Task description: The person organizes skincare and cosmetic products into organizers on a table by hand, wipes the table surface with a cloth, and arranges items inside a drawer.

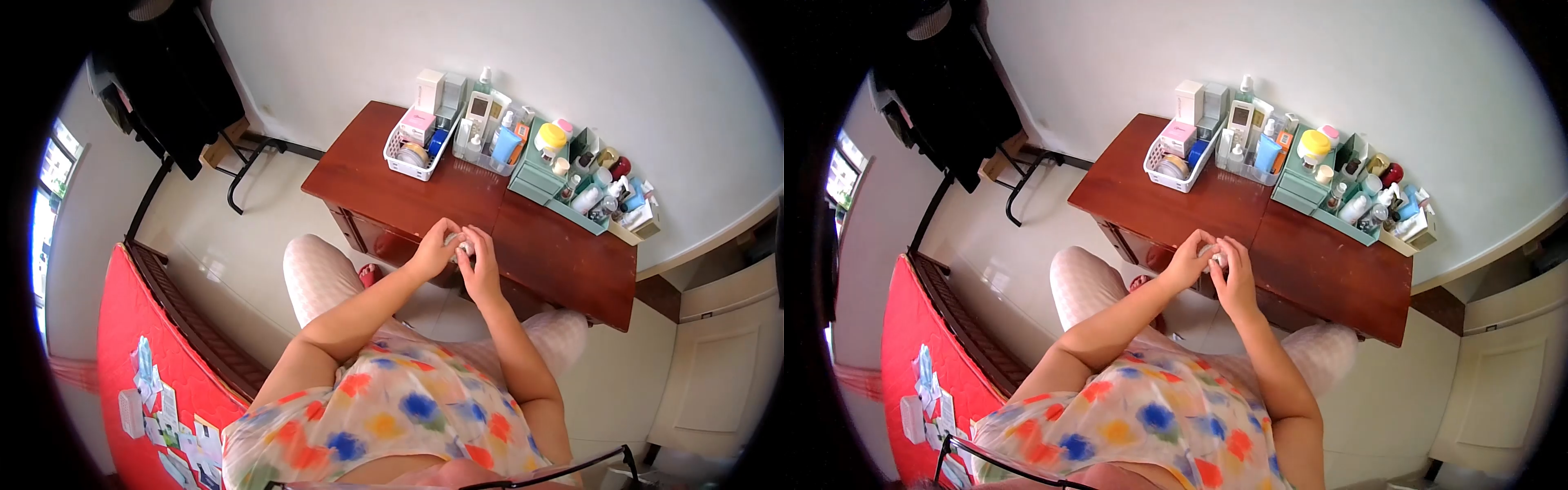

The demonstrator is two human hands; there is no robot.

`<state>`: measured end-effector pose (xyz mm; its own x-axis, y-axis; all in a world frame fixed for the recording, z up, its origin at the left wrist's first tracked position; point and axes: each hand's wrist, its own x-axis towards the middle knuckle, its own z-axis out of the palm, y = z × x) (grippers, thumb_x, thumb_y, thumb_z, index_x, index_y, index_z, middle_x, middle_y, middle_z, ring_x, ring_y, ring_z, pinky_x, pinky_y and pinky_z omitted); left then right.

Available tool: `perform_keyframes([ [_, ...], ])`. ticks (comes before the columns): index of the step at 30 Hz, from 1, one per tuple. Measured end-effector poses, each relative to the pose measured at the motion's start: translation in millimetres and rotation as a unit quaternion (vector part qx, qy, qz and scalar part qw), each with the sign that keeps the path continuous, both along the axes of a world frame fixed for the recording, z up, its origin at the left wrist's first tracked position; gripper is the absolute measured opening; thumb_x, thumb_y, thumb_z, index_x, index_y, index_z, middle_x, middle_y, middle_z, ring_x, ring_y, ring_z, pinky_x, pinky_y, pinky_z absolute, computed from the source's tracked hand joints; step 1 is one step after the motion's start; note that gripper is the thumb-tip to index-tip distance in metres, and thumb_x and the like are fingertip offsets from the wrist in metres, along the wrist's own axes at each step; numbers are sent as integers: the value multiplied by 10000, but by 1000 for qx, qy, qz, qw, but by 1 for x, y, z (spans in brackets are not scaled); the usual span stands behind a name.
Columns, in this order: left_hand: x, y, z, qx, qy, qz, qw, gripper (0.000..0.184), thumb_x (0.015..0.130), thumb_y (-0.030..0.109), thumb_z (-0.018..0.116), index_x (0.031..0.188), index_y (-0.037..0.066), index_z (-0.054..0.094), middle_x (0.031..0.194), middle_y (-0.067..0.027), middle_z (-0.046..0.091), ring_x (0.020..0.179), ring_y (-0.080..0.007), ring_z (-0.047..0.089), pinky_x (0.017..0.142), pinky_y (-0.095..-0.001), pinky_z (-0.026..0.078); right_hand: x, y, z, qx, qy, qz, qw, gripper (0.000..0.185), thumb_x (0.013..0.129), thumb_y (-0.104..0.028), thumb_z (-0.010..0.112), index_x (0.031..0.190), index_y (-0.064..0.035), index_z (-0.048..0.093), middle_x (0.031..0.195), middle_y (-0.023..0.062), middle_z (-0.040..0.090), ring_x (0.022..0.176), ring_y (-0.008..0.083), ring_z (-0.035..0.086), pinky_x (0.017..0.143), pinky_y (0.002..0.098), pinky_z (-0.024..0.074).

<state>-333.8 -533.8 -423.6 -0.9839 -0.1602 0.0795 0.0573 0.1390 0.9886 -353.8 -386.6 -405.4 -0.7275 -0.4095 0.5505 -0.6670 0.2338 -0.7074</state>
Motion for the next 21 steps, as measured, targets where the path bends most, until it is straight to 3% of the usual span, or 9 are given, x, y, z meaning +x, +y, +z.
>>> perform_keyframes([
  [3,6,-3,-3,104,-30,-42,993,187,999,156,559,1100,-2,566,1046,-53,629,946,-117,572,846,-278,476,-7,9,10,10,-20,11,1000,395,791,60,631,1166,-55,586,1069,136,614,944,306,634,748,358,531],
  [6,17,-13,1,16,23,-16,999,181,1010,153,536,1102,10,599,1036,-33,624,935,-102,562,849,-262,466,-27,24,11,20,44,-51,998,348,768,41,651,1100,-53,605,1094,121,615,980,330,608,822,388,509],
  [9,30,-35,-12,179,-48,42,982,148,1012,179,532,1071,62,600,1018,-17,624,973,-113,578,888,-273,461,-45,42,15,104,114,-152,976,347,743,32,665,1066,-86,619,1159,94,596,1040,333,557,871,429,480],
  [12,44,-53,-21,307,-115,139,934,129,1004,210,543,1056,97,572,977,-14,601,965,-149,592,896,-308,474,-57,50,-6,188,103,-134,968,316,731,7,676,1022,-98,607,1099,79,587,1001,337,554,844,442,476],
  [16,41,-63,-39,456,-139,216,852,139,999,228,537,1075,113,554,972,-23,581,959,-182,595,888,-359,487,-54,47,-21,185,105,-158,964,288,732,-31,684,997,-100,595,1066,71,576,978,342,551,814,454,473],
  [19,22,-73,-57,501,-168,283,800,131,999,221,513,1067,116,552,988,-25,581,936,-178,591,870,-367,490,-58,47,-23,185,111,-164,963,278,733,-43,686,984,-100,583,1061,67,575,975,344,550,800,460,471],
  [21,13,-85,-73,502,-135,282,806,119,997,216,499,1035,120,557,972,-22,583,921,-175,588,859,-358,493,-59,47,-25,193,123,-163,960,278,731,-44,688,980,-100,575,1065,63,577,974,344,550,797,462,470],
])
